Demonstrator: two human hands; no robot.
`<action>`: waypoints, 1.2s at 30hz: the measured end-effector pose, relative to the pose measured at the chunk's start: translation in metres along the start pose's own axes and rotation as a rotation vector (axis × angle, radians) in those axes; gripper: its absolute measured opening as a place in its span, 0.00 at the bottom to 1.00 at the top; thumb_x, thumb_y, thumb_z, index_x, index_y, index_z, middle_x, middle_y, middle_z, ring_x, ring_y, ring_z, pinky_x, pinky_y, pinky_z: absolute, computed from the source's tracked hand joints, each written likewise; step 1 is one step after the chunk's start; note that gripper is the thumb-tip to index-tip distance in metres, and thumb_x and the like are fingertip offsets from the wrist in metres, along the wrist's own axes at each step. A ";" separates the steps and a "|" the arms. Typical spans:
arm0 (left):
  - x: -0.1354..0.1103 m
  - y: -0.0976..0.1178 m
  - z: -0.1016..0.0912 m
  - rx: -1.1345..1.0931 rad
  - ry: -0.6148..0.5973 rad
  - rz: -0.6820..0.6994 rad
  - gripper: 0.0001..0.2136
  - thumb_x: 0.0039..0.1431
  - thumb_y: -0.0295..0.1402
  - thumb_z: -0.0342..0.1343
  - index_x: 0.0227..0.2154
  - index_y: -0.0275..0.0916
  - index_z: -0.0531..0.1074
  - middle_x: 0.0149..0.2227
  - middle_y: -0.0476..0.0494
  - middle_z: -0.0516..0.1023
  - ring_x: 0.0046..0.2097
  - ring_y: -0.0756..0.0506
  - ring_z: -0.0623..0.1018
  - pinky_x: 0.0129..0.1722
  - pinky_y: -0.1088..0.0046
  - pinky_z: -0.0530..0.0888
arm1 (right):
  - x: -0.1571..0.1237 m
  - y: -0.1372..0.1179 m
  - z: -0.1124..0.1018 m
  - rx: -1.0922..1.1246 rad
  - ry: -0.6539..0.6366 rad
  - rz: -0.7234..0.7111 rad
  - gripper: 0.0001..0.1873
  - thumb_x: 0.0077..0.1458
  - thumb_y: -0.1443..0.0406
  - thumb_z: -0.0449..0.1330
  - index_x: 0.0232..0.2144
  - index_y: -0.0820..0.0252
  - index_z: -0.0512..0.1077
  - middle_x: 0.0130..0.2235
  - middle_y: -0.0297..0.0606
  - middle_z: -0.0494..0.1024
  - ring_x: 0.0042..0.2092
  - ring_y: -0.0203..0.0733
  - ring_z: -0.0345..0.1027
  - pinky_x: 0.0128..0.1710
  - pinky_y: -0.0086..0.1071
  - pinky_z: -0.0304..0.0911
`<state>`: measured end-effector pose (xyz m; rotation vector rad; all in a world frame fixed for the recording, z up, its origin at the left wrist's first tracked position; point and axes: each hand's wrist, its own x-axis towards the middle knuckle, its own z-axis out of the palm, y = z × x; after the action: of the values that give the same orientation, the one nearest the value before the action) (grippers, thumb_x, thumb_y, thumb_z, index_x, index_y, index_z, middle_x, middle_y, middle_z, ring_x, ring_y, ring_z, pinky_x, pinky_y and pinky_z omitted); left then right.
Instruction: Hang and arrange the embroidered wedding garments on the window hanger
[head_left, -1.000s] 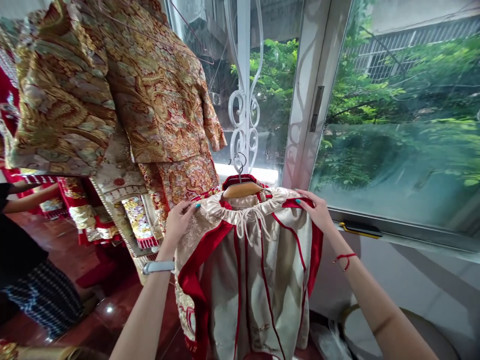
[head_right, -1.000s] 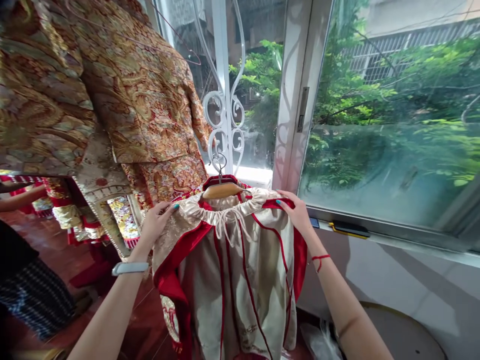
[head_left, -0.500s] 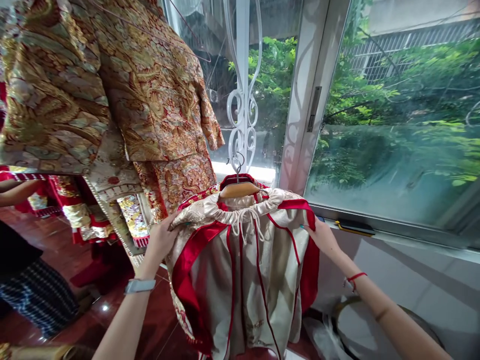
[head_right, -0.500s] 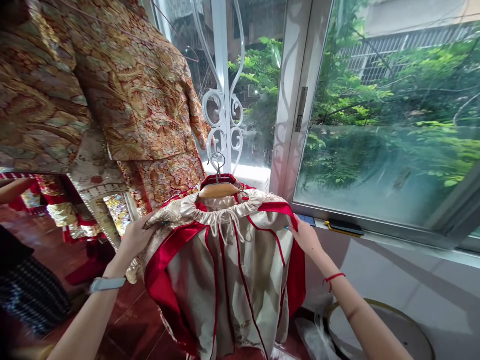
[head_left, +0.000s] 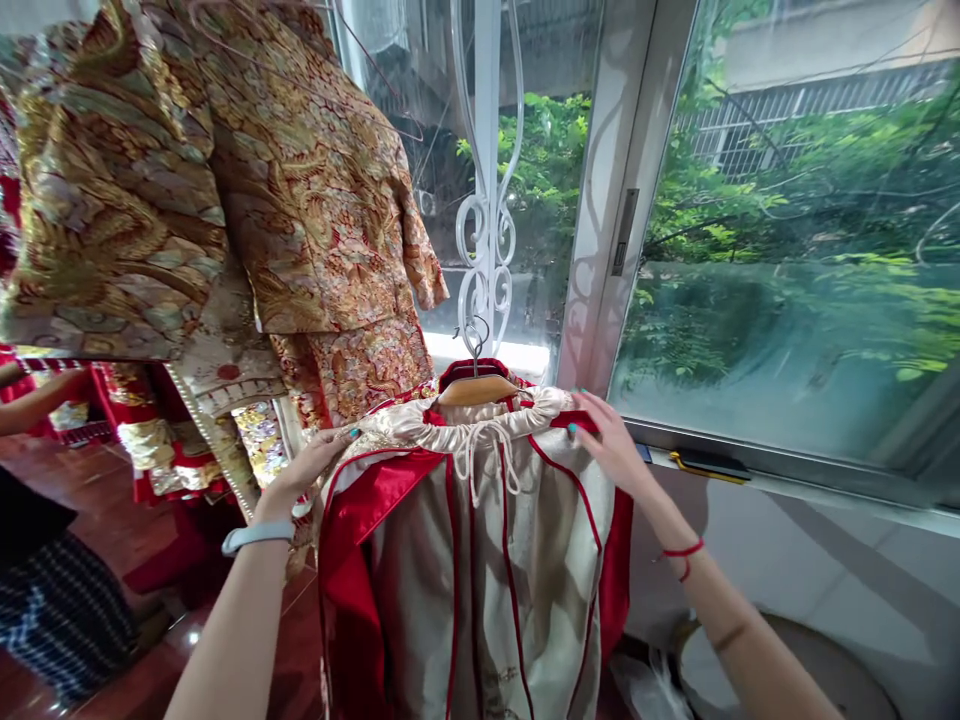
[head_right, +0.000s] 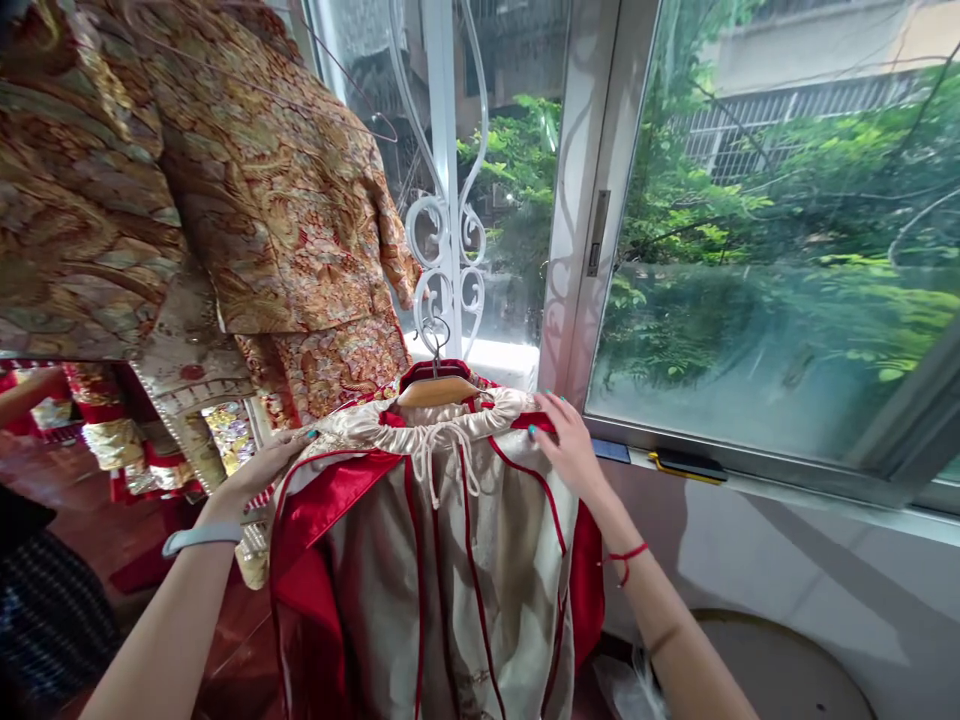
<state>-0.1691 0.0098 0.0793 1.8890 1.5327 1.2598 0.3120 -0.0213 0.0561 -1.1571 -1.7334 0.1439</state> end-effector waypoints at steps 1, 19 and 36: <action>-0.003 0.000 0.002 0.004 0.005 0.004 0.32 0.40 0.64 0.54 0.29 0.37 0.78 0.31 0.37 0.82 0.36 0.36 0.79 0.38 0.60 0.77 | -0.003 0.001 0.005 -0.053 0.011 -0.032 0.32 0.57 0.61 0.55 0.64 0.47 0.57 0.66 0.40 0.59 0.67 0.50 0.49 0.67 0.51 0.43; 0.024 0.184 0.203 0.762 -0.113 0.866 0.19 0.62 0.24 0.43 0.55 0.33 0.66 0.49 0.35 0.75 0.50 0.39 0.72 0.57 0.57 0.62 | -0.079 0.066 0.002 0.087 0.141 0.367 0.23 0.58 0.55 0.54 0.52 0.58 0.72 0.47 0.45 0.81 0.43 0.53 0.76 0.45 0.43 0.71; 0.035 0.195 0.191 0.720 -0.108 0.796 0.13 0.58 0.20 0.49 0.37 0.38 0.77 0.36 0.39 0.82 0.37 0.41 0.77 0.41 0.65 0.70 | -0.004 0.006 -0.084 -0.655 0.072 0.035 0.19 0.59 0.70 0.49 0.44 0.58 0.77 0.44 0.43 0.82 0.42 0.48 0.76 0.42 0.36 0.68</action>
<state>0.0982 0.0224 0.1437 3.1871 1.2999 0.8683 0.3814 -0.0545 0.0909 -1.6331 -1.7442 -0.4750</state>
